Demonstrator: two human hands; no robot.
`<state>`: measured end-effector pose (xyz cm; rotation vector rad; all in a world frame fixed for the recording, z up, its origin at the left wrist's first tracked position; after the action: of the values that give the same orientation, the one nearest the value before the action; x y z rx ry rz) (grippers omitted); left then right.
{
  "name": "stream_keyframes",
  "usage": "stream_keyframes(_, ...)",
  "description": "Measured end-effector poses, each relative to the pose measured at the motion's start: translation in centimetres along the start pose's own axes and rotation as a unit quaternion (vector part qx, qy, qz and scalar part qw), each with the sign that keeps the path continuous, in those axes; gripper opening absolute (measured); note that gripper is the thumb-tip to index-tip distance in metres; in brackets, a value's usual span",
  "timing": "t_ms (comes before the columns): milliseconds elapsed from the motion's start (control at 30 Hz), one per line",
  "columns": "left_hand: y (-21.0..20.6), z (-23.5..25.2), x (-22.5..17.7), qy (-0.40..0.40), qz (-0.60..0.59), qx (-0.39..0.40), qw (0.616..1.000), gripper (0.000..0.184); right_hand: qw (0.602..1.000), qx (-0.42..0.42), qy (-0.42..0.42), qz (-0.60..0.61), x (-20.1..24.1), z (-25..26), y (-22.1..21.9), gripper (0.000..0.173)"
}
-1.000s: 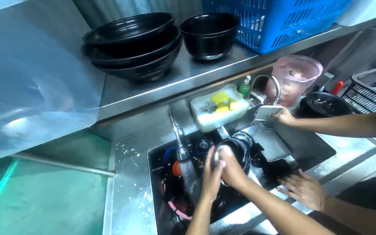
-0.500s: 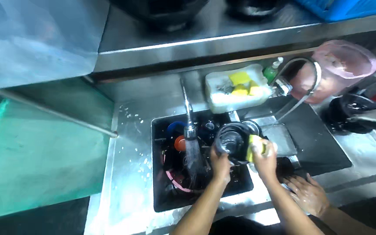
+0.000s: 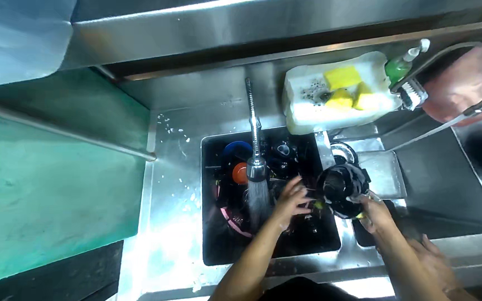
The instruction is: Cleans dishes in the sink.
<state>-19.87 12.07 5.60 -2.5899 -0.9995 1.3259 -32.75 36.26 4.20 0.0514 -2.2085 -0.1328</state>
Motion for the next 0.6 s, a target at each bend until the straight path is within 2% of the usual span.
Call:
stream_keyframes(33,2.7,0.3,0.5,-0.008,0.05,-0.099,0.994,0.044,0.999,-0.029,-0.003,0.025,-0.2,1.0,0.3,0.032)
stream_keyframes(67,6.0,0.4,1.3,-0.018,0.14,-0.205,0.969,0.039,0.997,-0.058,-0.014,0.054,-0.3,2.0,0.7,0.031)
stream_keyframes(133,12.9,0.1,3.0,0.011,0.332,-0.367,0.869,0.041,0.985,-0.124,-0.045,0.107,-0.7,4.0,1.4,0.031)
stream_keyframes(200,17.8,-0.1,4.3,0.099,0.437,-0.431,0.784,0.045,0.972,-0.182,-0.076,0.13,-2.2,6.2,1.9,0.03)
stream_keyframes(233,19.0,0.0,5.0,0.134,0.461,-0.427,0.766,0.044,0.965,-0.203,-0.101,0.13,-3.4,7.3,2.2,0.027)
stream_keyframes(300,19.6,0.7,6.0,0.169,0.474,-0.39,0.771,0.042,0.954,-0.226,-0.157,0.116,-5.5,8.6,2.3,0.023)
stream_keyframes(367,19.9,1.5,6.6,0.172,0.457,-0.386,0.783,0.042,0.952,-0.21,-0.196,0.101,-6.7,8.4,1.8,0.024)
stream_keyframes(533,20.1,1.6,7.8,0.213,0.422,-0.429,0.769,0.046,0.954,-0.191,-0.205,0.107,-7.8,8.8,1.1,0.021)
stream_keyframes(600,20.1,1.2,8.2,0.23,0.372,-0.458,0.774,0.059,0.963,-0.191,-0.189,0.024,-8.0,8.8,1.3,0.024)
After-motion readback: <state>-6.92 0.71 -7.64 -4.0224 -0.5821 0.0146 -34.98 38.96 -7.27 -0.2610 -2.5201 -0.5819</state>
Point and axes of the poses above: each hand's wrist, its own z-axis towards the middle knuckle, its own y-axis out of the back of the hand, x = y × z, the point moved 4 cm from there along z, towards the middle knuckle, and after that the axes turned 5 degrees about -x, right-handed, at the moved point
